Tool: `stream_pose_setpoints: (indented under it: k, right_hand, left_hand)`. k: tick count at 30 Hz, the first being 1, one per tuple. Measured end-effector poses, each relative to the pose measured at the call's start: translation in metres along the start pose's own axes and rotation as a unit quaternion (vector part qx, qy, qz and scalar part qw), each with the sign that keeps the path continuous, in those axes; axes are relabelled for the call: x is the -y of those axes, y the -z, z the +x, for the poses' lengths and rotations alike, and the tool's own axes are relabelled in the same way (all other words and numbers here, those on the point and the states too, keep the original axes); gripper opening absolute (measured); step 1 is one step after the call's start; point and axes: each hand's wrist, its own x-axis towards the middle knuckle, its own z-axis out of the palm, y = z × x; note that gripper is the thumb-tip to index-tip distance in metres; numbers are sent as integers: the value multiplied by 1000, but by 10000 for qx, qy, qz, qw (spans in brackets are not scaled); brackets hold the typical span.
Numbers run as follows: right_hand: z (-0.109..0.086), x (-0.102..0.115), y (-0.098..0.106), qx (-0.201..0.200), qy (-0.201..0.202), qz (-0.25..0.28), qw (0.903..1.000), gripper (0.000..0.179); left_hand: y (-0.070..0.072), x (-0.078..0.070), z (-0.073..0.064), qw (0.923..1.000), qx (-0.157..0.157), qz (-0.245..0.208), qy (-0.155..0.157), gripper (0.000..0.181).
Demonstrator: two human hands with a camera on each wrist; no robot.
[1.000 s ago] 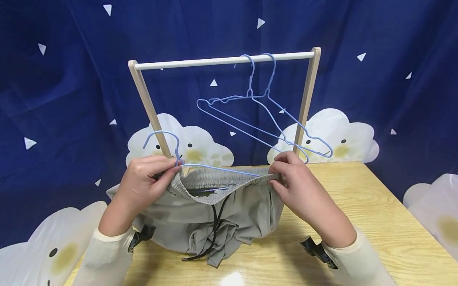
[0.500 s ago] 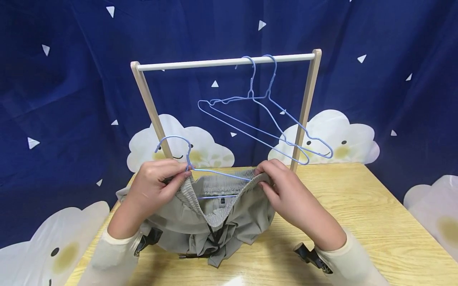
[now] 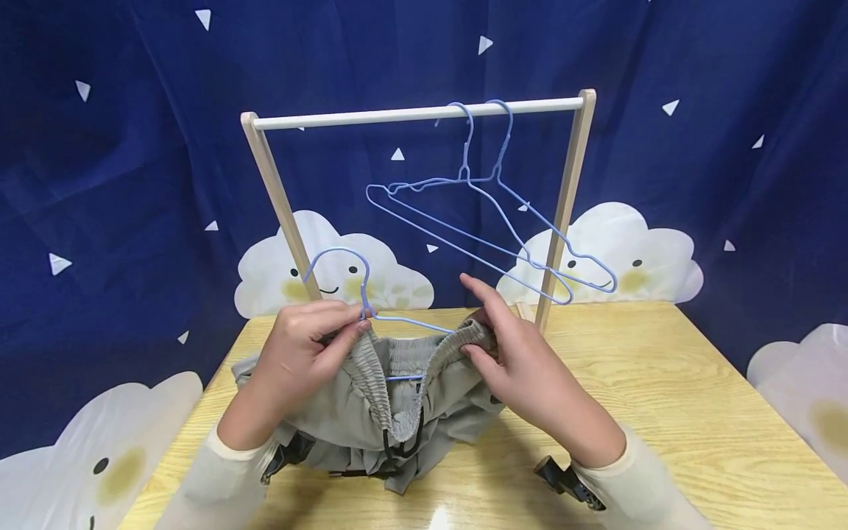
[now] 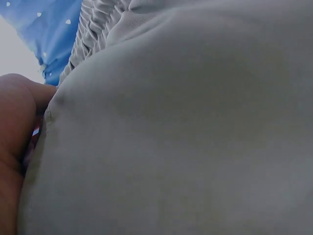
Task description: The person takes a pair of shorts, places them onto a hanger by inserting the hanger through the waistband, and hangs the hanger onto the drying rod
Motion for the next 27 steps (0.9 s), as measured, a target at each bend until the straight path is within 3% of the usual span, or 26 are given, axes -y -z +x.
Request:
stream_pose_setpoints:
  k: [6,12,20,27]
  right_hand:
    - [3,6,-16,53,225,352,9991,87]
    - [16,15,-33,83,642,-249,9976,69]
    - [29,20,-48,-58,846,-147,9963,42]
    - [31,22,-49,-347,987,-298,9941,21]
  left_hand:
    - [-8,-5,0,9999,38,-120,52,15]
    - [-15,-9,2,9998,182,17,19,15]
    - [-17,-12,2,9998,84,172,47,13]
    - [-19,-11,1,9997,91,80,205,11]
